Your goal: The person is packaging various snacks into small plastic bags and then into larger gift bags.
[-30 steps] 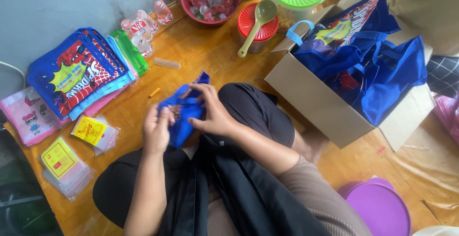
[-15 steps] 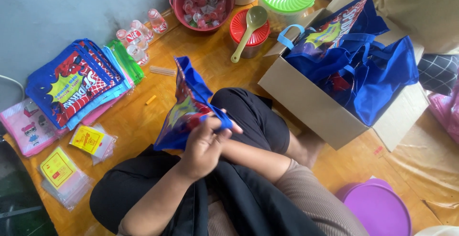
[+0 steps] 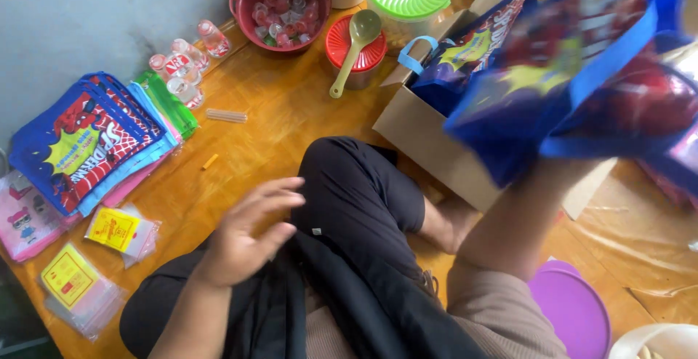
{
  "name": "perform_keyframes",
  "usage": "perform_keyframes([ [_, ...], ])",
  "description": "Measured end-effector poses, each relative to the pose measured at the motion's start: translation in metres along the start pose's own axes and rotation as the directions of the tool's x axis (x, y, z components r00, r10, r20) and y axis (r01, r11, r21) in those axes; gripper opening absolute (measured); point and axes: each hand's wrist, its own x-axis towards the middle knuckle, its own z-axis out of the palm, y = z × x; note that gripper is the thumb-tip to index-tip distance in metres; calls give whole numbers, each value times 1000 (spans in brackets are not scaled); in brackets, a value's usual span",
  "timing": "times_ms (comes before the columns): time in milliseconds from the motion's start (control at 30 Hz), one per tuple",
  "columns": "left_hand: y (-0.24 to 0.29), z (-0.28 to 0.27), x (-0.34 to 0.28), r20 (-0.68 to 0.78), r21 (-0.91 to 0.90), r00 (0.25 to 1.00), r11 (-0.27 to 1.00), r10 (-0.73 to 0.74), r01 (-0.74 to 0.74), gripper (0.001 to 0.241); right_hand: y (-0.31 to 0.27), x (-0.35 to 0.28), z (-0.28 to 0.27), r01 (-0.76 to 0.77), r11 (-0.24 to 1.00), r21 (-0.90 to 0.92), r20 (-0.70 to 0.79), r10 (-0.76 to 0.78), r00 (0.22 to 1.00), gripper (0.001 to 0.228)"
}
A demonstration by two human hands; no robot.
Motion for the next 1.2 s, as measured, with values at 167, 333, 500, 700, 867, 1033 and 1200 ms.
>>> perform_keyframes([
  [167,-62,-35,-47,-263,-66,953,988,-152,140,30,43,45,-53,27,988,-151,-223,-61,973,21],
  [333,-98,-52,-84,-520,-146,812,964,-265,221,30,109,28,-24,-269,946,-180,-211,231,950,21],
  [500,-106,-52,-93,-619,-206,713,945,-328,255,24,104,27,6,-347,936,-54,-136,338,931,19],
  [700,-100,-59,-88,-594,-166,745,952,-304,256,26,112,38,-4,-505,851,-147,-71,500,863,30],
  [867,-116,-68,-88,-644,-192,691,944,-328,269,22,111,14,7,-407,859,-312,7,430,903,54],
  [1033,-128,-71,-90,-697,-215,635,942,-333,259,22,90,10,21,-274,846,-458,93,353,931,81],
  [1200,-136,-81,-119,-720,-246,615,947,-321,206,23,16,38,10,-700,524,-486,102,829,549,108],
])
